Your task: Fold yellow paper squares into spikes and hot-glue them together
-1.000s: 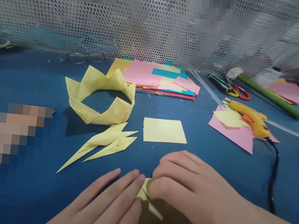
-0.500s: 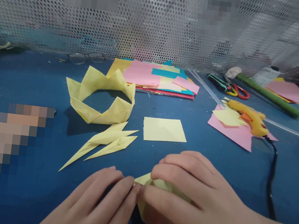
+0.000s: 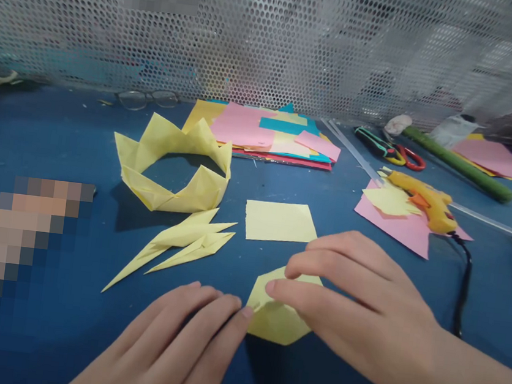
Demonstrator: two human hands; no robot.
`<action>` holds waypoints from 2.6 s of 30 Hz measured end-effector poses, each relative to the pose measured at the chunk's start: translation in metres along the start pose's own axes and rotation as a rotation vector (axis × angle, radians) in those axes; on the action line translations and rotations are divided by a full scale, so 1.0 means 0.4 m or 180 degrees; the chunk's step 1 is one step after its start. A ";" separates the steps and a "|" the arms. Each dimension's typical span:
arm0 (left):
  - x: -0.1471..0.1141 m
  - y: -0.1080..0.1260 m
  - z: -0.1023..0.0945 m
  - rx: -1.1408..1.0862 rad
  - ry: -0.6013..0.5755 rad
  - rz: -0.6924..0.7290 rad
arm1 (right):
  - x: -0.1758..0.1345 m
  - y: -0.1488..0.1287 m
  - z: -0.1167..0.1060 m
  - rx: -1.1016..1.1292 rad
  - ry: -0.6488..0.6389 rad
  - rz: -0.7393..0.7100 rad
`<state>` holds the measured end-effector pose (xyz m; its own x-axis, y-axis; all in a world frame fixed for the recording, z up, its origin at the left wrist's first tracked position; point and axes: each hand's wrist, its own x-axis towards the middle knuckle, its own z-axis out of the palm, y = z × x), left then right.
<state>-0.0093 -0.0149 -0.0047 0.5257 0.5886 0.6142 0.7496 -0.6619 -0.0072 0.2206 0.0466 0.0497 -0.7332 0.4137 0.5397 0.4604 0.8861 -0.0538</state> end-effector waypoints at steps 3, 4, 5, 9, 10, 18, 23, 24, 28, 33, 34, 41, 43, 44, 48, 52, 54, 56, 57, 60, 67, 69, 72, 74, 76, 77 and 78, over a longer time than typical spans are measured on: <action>0.005 -0.006 0.007 -0.0006 0.0210 0.0119 | 0.003 0.001 0.001 0.0283 -0.0161 -0.0031; 0.005 -0.009 0.008 -0.0001 0.0250 0.0199 | 0.004 0.000 0.001 0.0335 -0.0290 -0.0136; 0.005 -0.012 0.010 -0.0001 0.0251 0.0296 | 0.006 0.000 0.002 0.0355 -0.0421 -0.0260; -0.001 -0.027 0.010 0.0054 0.0098 0.0758 | 0.009 0.003 0.003 0.0332 -0.0756 -0.0497; -0.003 -0.029 0.010 0.0072 0.0057 0.0818 | 0.010 0.004 0.003 0.0346 -0.0822 -0.0505; 0.001 -0.025 0.004 0.0158 0.0046 0.0929 | 0.011 -0.011 -0.009 0.0286 -0.1076 -0.0718; -0.002 -0.017 0.006 0.0106 0.0053 0.0792 | 0.007 -0.017 -0.006 0.0273 -0.0957 -0.0657; -0.002 -0.016 0.008 0.0103 0.0056 0.0774 | 0.006 -0.015 -0.003 0.0277 -0.0914 -0.0618; -0.002 -0.018 0.016 0.0047 0.0088 0.0565 | 0.001 0.001 0.015 0.0249 -0.0801 -0.0432; 0.003 -0.027 0.019 0.0021 -0.0252 0.0478 | 0.002 0.016 0.027 0.0454 -0.0836 -0.0238; 0.005 -0.030 0.018 0.0027 -0.0340 0.0513 | 0.004 0.018 0.026 0.0544 -0.0893 -0.0242; 0.010 -0.042 0.010 -0.0033 -0.0521 0.0602 | 0.008 0.042 0.005 0.0781 -0.1124 -0.0418; 0.010 -0.043 0.008 -0.0072 -0.0475 0.0552 | 0.008 0.050 0.002 0.0784 -0.1215 -0.0501; 0.011 -0.043 0.007 -0.0093 -0.0483 0.0534 | 0.008 0.053 0.002 0.0779 -0.1248 -0.0563; 0.020 -0.041 -0.002 -0.0098 -0.0547 0.0539 | 0.009 0.054 0.004 0.0635 -0.1172 -0.0712; 0.032 -0.041 -0.002 -0.0037 -0.0763 0.0703 | 0.007 0.049 0.002 0.0634 -0.1172 -0.0644; 0.031 -0.043 0.003 -0.0069 -0.0781 0.0757 | 0.005 0.049 0.000 0.0634 -0.1132 -0.0652; 0.026 -0.045 0.008 -0.0076 -0.0659 0.0791 | 0.004 0.049 0.001 0.0665 -0.1094 -0.0660; 0.023 -0.046 0.009 -0.0074 -0.0580 0.0787 | 0.003 0.049 0.002 0.0703 -0.1081 -0.0639; 0.015 -0.047 0.007 -0.0032 -0.0484 0.0790 | 0.004 0.047 0.012 0.0882 -0.0976 -0.0424; 0.011 -0.042 0.015 -0.0025 -0.0505 0.0932 | 0.007 0.046 0.026 0.1674 -0.0956 0.0303; 0.011 -0.040 0.017 -0.0055 -0.0474 0.0906 | 0.010 0.045 0.024 0.1699 -0.1059 0.0462; 0.012 -0.041 0.016 -0.0048 -0.0513 0.0879 | 0.016 0.043 0.022 0.1697 -0.1194 0.0632; 0.013 -0.044 0.014 -0.0068 -0.0567 0.0882 | 0.019 0.042 0.023 0.1718 -0.1269 0.0746; 0.012 -0.045 0.012 -0.0081 -0.0549 0.0893 | 0.021 0.041 0.024 0.1745 -0.1311 0.0873; 0.011 -0.045 0.011 -0.0098 -0.0525 0.0890 | 0.020 0.041 0.025 0.1759 -0.1319 0.0933; 0.009 -0.043 0.010 -0.0115 -0.0517 0.0869 | 0.020 0.039 0.026 0.1769 -0.1318 0.0990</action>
<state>-0.0187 0.0007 -0.0057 0.7651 0.4514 0.4593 0.5586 -0.8200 -0.1246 0.2170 0.0660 0.0444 -0.7893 0.6093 0.0767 0.4372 0.6452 -0.6265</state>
